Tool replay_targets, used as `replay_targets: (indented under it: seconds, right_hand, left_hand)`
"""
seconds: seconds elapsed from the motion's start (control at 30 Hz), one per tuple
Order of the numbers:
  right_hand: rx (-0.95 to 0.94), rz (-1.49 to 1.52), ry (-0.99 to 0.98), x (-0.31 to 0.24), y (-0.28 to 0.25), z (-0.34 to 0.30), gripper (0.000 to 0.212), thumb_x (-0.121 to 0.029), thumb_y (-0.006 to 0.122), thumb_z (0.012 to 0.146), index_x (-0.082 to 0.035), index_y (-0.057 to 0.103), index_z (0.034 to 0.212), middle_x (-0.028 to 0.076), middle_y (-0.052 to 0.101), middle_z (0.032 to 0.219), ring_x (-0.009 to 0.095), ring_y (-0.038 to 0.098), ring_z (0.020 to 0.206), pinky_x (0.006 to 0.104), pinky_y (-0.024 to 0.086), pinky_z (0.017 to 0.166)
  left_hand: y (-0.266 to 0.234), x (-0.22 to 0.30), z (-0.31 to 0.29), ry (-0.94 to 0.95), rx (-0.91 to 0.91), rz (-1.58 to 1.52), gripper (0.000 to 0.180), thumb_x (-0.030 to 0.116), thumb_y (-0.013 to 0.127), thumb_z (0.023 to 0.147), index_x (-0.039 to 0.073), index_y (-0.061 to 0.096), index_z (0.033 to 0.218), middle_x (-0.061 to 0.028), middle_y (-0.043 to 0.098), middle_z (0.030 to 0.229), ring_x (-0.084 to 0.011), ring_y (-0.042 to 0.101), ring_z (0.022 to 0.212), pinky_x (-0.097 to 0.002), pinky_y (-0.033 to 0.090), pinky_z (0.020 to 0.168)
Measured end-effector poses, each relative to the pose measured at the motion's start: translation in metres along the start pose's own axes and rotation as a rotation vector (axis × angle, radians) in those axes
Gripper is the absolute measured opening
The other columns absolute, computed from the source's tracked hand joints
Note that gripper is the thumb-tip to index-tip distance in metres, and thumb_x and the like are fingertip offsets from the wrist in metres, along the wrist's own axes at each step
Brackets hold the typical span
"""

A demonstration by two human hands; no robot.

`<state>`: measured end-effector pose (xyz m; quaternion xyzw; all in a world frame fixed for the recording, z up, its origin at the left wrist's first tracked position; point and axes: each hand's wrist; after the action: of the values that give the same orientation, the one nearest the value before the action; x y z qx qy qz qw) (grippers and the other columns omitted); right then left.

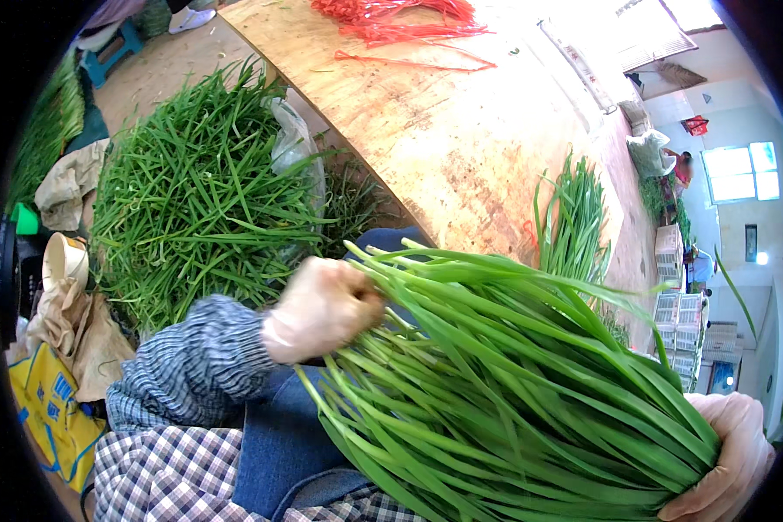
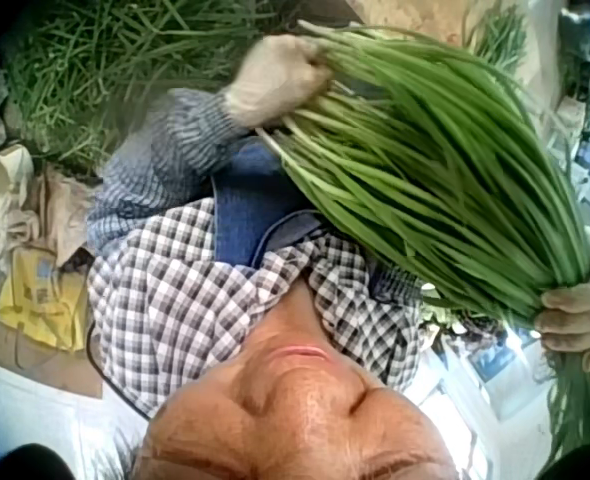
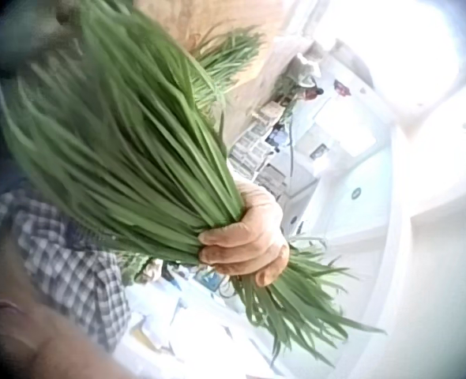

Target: The person sorts and cleans bunches of chives by hand, removing damaged leaves and dirt from the stalks before placing them into a white crate.

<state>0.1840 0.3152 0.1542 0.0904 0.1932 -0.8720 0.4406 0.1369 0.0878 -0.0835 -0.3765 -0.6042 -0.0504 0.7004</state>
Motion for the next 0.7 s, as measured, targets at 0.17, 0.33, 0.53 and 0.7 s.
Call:
replay_targets:
  seconds: [0.17,0.33,0.53,0.7]
  right_hand:
    - [0.040,0.039,-0.034,0.003,0.001,0.001,0.021,-0.013,0.049,0.089,-0.001,0.057,0.073,0.010,0.066,0.062,0.018,0.064,0.052,0.0232,0.052,0.048]
    - [0.121,0.079,-0.099,0.008,-0.003,-0.010,0.021,-0.015,0.047,0.091,-0.001,0.053,0.077,0.012,0.065,0.062,0.020,0.063,0.050,0.0246,0.052,0.045]
    - [0.187,0.129,-0.191,0.026,0.001,0.000,0.021,-0.017,0.044,0.094,0.000,0.048,0.081,0.015,0.064,0.060,0.022,0.062,0.048,0.0262,0.052,0.043]
    - [0.214,0.096,-0.154,0.023,-0.003,-0.010,0.022,-0.017,0.043,0.094,0.000,0.048,0.081,0.015,0.064,0.060,0.022,0.062,0.047,0.0262,0.053,0.043]
  left_hand:
    - [-0.086,-0.082,-0.033,-0.225,0.437,0.797,0.010,0.014,0.063,0.076,0.005,0.062,0.072,-0.0103,0.061,0.068,-0.0228,0.060,0.062,-0.0344,0.048,0.061]
    - [-0.090,-0.034,0.001,0.300,0.216,0.011,0.040,0.030,0.064,0.081,0.004,0.062,0.111,-0.0130,0.055,0.121,-0.0288,0.049,0.115,-0.0411,0.037,0.098]
    - [-0.054,-0.003,0.057,0.373,-0.624,-0.658,0.047,0.032,0.053,0.089,-0.002,0.053,0.121,-0.0163,0.060,0.115,-0.0222,0.056,0.104,-0.0301,0.043,0.091]
    - [-0.034,-0.040,0.043,0.049,-0.745,-1.079,0.045,0.013,0.065,0.078,-0.005,0.055,0.118,-0.0123,0.063,0.110,-0.0171,0.059,0.099,-0.0293,0.045,0.091]
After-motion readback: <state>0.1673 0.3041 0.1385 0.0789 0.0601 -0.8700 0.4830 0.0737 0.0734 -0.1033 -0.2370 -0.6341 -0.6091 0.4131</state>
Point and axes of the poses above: each hand's wrist, its own z-axis towards the middle knuckle, its own y-axis out of the palm, x = y × z
